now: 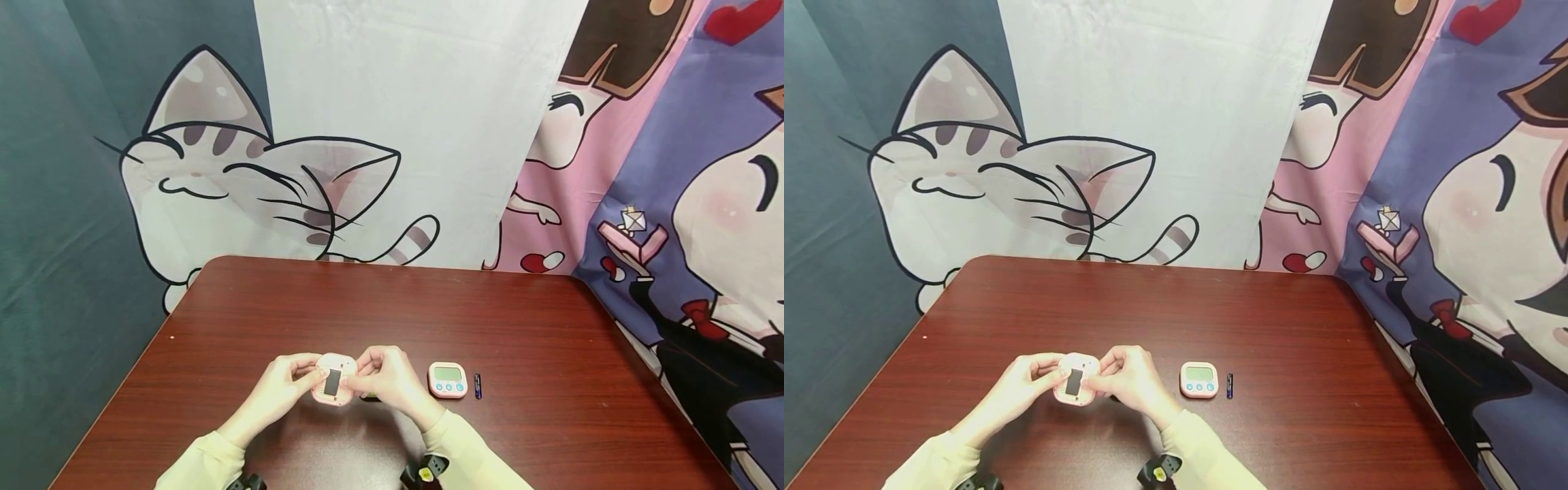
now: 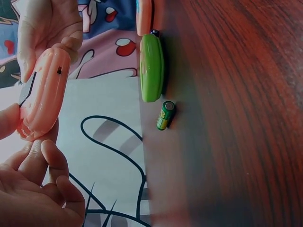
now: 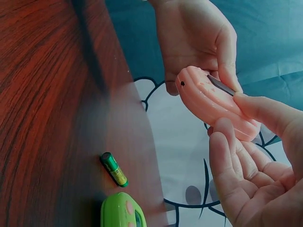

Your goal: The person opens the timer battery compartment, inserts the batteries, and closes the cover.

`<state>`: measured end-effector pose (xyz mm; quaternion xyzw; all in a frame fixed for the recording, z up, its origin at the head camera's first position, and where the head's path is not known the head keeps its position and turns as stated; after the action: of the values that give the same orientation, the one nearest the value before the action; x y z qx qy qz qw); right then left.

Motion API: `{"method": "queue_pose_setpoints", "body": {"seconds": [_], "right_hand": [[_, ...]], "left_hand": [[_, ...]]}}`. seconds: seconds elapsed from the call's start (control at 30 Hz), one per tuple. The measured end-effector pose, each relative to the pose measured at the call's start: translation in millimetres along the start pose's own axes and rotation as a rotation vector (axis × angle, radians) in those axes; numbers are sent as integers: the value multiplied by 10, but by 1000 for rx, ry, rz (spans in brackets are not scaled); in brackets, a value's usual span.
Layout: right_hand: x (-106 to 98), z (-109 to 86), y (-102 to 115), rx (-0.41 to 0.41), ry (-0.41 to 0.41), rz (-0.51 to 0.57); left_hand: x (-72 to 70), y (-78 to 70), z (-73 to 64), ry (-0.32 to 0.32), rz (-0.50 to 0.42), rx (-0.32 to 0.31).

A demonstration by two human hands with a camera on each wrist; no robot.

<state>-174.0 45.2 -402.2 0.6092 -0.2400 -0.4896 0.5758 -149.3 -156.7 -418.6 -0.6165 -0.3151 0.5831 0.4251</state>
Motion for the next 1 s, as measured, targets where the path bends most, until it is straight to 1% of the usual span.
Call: {"method": "queue_pose_setpoints", "body": {"seconds": [0.17,0.23,0.33,0.37,0.47,0.57,0.67,0.8,0.9,1.0], "right_hand": [[-14,-57,210,-22,-5,10],[-14,-74,248,-33,-9,36],[-15,-85,271,-25,-6,65],[-14,-81,261,-23,-2,73],[-6,-58,216,-8,10,40],[10,-18,78,-12,17,17],[12,4,-29,-12,21,28],[5,2,-43,-8,29,47],[9,0,-40,1,36,46],[18,-2,-52,10,40,70]], "left_hand": [[-4,-8,-15,-9,5,3],[-7,-6,-19,-19,3,1],[-13,0,-22,-24,-11,-6],[-15,4,-20,-25,-16,-6],[-23,17,-16,-21,-27,-7],[-26,25,-15,-24,-29,-6],[-17,27,-13,-40,-37,-35],[-5,28,-13,-59,-50,-72],[-6,29,-17,-60,-55,-77],[-7,28,-19,-68,-43,-82]]}}
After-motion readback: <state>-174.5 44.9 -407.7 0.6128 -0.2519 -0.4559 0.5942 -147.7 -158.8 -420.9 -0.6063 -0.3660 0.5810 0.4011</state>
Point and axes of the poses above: each hand's wrist, its own z-axis towards the middle knuckle, its own x-axis out of the palm, y = z × x, the point moved 1 cm from there along z, towards the middle knuckle, and after that the axes turned 7 degrees about -x, right-handed, at the moved point
